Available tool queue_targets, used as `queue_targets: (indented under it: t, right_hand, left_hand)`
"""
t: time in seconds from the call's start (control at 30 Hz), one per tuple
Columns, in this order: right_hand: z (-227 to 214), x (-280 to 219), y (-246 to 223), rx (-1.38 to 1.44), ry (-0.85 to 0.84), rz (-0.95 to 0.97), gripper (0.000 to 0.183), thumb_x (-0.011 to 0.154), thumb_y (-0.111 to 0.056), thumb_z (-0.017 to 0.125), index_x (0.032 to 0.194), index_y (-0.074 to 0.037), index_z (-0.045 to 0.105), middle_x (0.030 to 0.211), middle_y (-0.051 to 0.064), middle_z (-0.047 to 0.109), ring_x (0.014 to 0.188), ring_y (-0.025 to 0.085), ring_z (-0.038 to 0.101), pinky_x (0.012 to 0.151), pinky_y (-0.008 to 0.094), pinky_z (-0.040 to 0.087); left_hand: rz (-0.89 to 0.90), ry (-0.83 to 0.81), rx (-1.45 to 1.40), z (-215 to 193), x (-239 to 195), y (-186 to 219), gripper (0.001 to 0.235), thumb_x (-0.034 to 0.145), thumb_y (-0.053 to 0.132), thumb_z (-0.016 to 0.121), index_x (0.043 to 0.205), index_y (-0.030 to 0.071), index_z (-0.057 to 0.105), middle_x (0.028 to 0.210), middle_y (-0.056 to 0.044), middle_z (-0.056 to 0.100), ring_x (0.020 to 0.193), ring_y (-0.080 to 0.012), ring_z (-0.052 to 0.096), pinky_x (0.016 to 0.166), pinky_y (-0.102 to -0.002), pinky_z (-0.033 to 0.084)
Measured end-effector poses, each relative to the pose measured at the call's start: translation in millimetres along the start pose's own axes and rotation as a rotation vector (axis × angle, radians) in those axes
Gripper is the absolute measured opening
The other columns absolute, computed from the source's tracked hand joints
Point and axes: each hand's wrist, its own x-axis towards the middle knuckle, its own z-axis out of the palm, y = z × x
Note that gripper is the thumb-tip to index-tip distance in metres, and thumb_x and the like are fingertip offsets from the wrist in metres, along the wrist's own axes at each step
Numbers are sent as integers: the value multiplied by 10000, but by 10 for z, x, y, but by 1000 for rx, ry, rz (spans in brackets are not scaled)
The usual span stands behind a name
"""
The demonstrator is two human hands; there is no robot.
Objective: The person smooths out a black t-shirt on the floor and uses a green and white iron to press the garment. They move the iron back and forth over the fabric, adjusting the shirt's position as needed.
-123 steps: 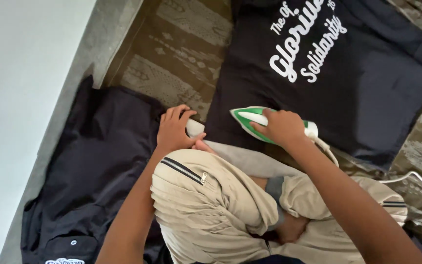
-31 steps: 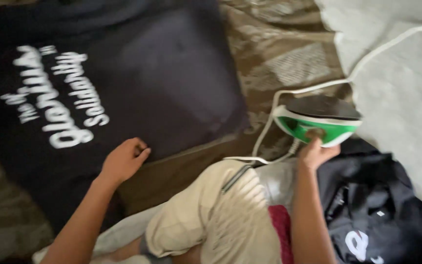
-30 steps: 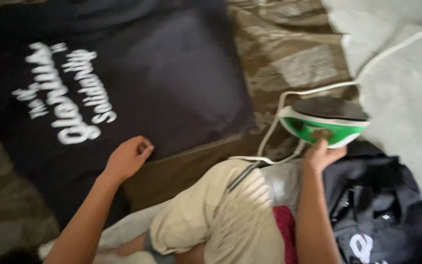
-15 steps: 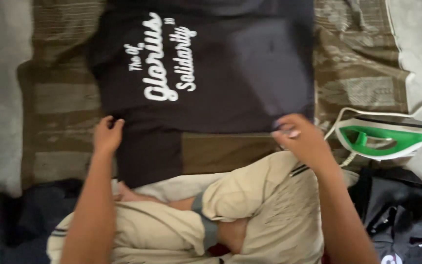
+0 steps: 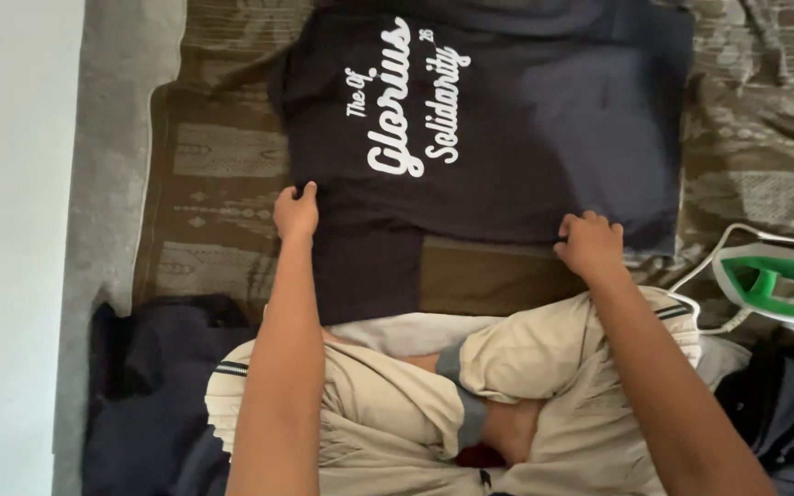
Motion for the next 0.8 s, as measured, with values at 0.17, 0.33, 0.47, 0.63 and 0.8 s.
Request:
queue_targets:
  t: [0.17, 0.33, 0.47, 0.63, 0.8]
  right_hand:
    - [-110, -109, 20, 85, 238, 23, 69, 774, -259, 624, 813, -214, 590, 819, 8, 564, 869, 238, 590, 841, 402, 366]
    - [-303, -309, 121, 78, 575, -37, 71, 725, -200, 602, 761, -219, 544, 733, -31, 519, 772, 187, 576, 819, 353, 372]
    - [-429, -485, 278, 24, 879, -132, 131, 654, -199, 626, 697, -259, 518, 669, -79, 505, 684, 112, 569, 777, 281, 364]
    - [-424, -662, 384, 137, 799, -263, 80, 696, -229, 579, 736, -297, 566, 726, -111, 572, 752, 100, 585, 844, 286, 361]
    - [-572, -820, 151, 131, -34, -215, 250, 795, -353, 446, 753, -193, 634, 834, 57, 699, 914, 278, 629, 901, 430, 343]
  left_hand:
    - [125, 92, -268, -52, -117, 113, 288, 877, 312, 543, 925, 35, 605, 963, -160, 590, 961, -333, 569, 801, -456, 458]
    - [86, 41, -449, -353, -522, 418, 234, 882, 284, 482, 900, 71, 575, 994, -103, 555, 950, -240, 535, 811, -399, 436]
    - [86, 38, -534, -693, -949, 617, 389, 855, 282, 482, 1119, 4, 550, 1218, -202, 484, 1187, -343, 430, 961, -472, 348]
    - [-19, 12, -582, -996, -1050, 552, 453, 747, 320, 566, 1090, 27, 609, 1050, -139, 544, 993, -239, 508, 801, -424, 414]
    - [-161, -220, -230, -1169, -1426, 690, 836, 798, 550, 555, 1349, -51, 370, 1392, -257, 329, 1300, -357, 316, 1033, -496, 303]
